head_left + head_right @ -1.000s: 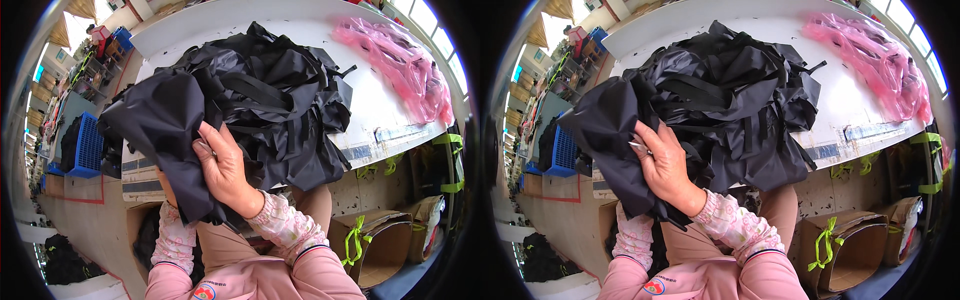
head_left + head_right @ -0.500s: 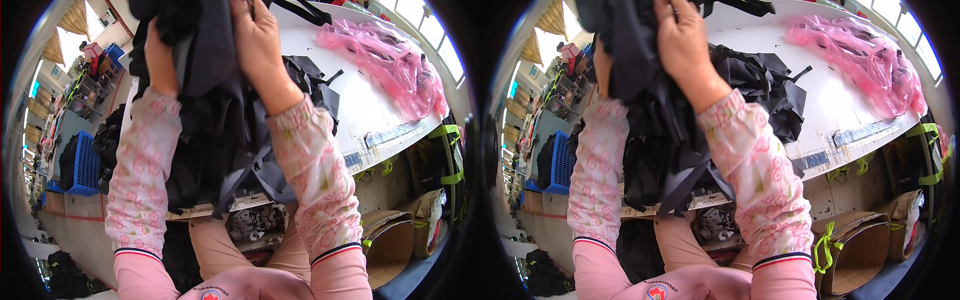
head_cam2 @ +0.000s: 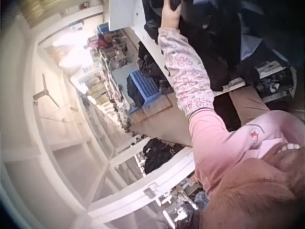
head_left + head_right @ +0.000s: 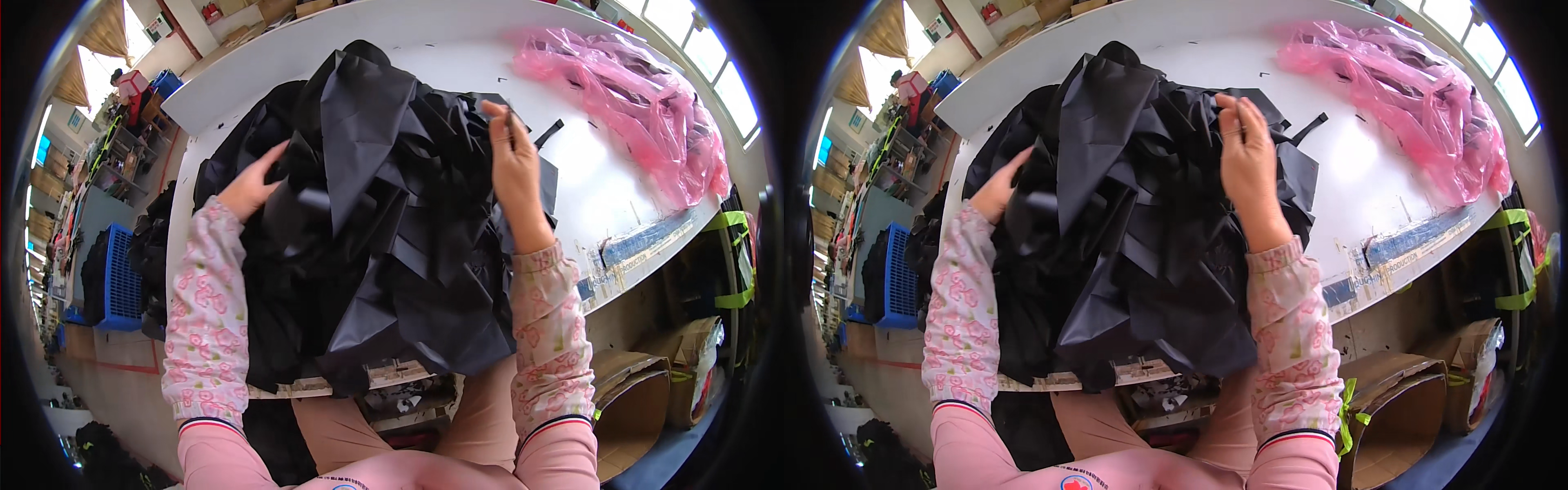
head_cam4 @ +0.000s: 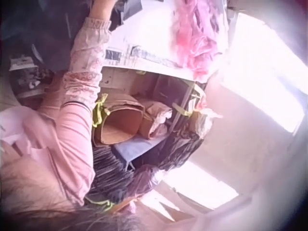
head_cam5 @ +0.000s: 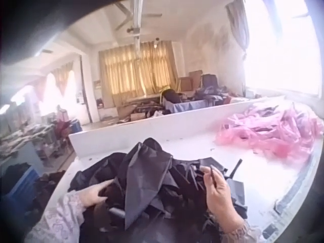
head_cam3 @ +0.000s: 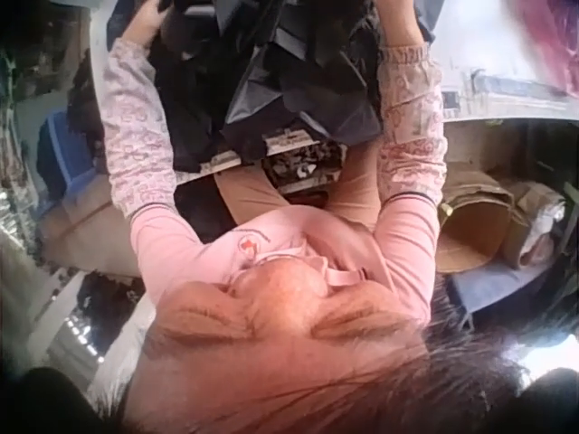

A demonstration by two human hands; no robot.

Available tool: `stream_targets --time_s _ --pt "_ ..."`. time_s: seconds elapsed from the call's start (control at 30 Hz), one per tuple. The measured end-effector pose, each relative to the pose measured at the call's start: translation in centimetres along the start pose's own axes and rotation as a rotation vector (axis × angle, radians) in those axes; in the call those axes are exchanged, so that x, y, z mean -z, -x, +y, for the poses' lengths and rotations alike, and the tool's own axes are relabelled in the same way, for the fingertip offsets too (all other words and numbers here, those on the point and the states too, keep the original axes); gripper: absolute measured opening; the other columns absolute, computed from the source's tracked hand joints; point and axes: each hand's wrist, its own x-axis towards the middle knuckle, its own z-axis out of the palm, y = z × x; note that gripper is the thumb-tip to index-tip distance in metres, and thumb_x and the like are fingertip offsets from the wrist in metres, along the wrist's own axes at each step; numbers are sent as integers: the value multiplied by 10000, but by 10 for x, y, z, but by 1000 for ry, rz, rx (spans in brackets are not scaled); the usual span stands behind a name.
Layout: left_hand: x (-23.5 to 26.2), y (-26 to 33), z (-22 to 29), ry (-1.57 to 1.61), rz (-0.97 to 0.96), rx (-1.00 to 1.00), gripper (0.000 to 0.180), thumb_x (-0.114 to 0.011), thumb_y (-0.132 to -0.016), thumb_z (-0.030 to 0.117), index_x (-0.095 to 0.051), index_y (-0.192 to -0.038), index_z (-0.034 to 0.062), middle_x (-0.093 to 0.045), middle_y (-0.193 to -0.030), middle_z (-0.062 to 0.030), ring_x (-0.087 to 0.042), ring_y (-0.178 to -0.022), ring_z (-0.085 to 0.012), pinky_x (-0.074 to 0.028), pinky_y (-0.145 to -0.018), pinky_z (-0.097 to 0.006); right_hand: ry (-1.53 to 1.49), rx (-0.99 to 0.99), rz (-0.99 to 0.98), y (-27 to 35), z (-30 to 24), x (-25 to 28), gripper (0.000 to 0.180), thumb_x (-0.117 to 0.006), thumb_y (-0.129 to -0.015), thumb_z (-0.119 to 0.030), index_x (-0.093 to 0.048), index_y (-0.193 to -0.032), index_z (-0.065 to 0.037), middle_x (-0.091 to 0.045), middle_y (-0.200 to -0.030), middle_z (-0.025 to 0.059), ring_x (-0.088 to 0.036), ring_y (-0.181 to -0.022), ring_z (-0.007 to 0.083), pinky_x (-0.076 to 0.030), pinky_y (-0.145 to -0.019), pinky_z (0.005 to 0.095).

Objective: Trimming excess material from black fabric components using scissors.

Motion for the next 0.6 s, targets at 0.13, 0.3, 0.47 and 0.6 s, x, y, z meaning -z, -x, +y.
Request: stream_targets --time_s 0.13,0.3,0.47,0.6 --pt "62 44 -8 240 723 113 762 -633 -839 492 -344 -1402 68 -386 -1396 -129 -329 -1325 -252 -252 -1079 -357 -6 -209 32 -12 32 8 357 -459 -981 -320 -612 -1151 -46 -617 -1083 119 -561 -1045 209 -404 -914 297" --pt "87 99 -172 -250 430 479 651 -626 -850 362 -410 -1354 12 -398 -1405 -145 -372 -1304 -226 -300 -1061 -303 -353 -391 -86 22 133 -19 420 -482 -978 -340 -566 -1229 -15 -622 -1059 25 -544 -971 101 -405 -882 238" --pt "17 138 -277 -67 285 504 522 -569 -831 262 -474 -1286 23 -442 -1348 -132 -397 -1268 -253 -288 -1077 -327 -557 -82 -262 37 143 -41 357 -454 -969 -104 -487 -1304 15 -608 -1106 30 -568 -978 121 -422 -888 234" --pt "-32 134 -299 -122 304 449 438 -502 -836 205 -507 -1240 37 -466 -1297 -135 -409 -1227 -282 -293 -1067 -359 -346 -79 -390 38 223 -7 299 -445 -949 -122 -519 -1210 5 -589 -1134 99 -590 -968 186 -487 -859 312"
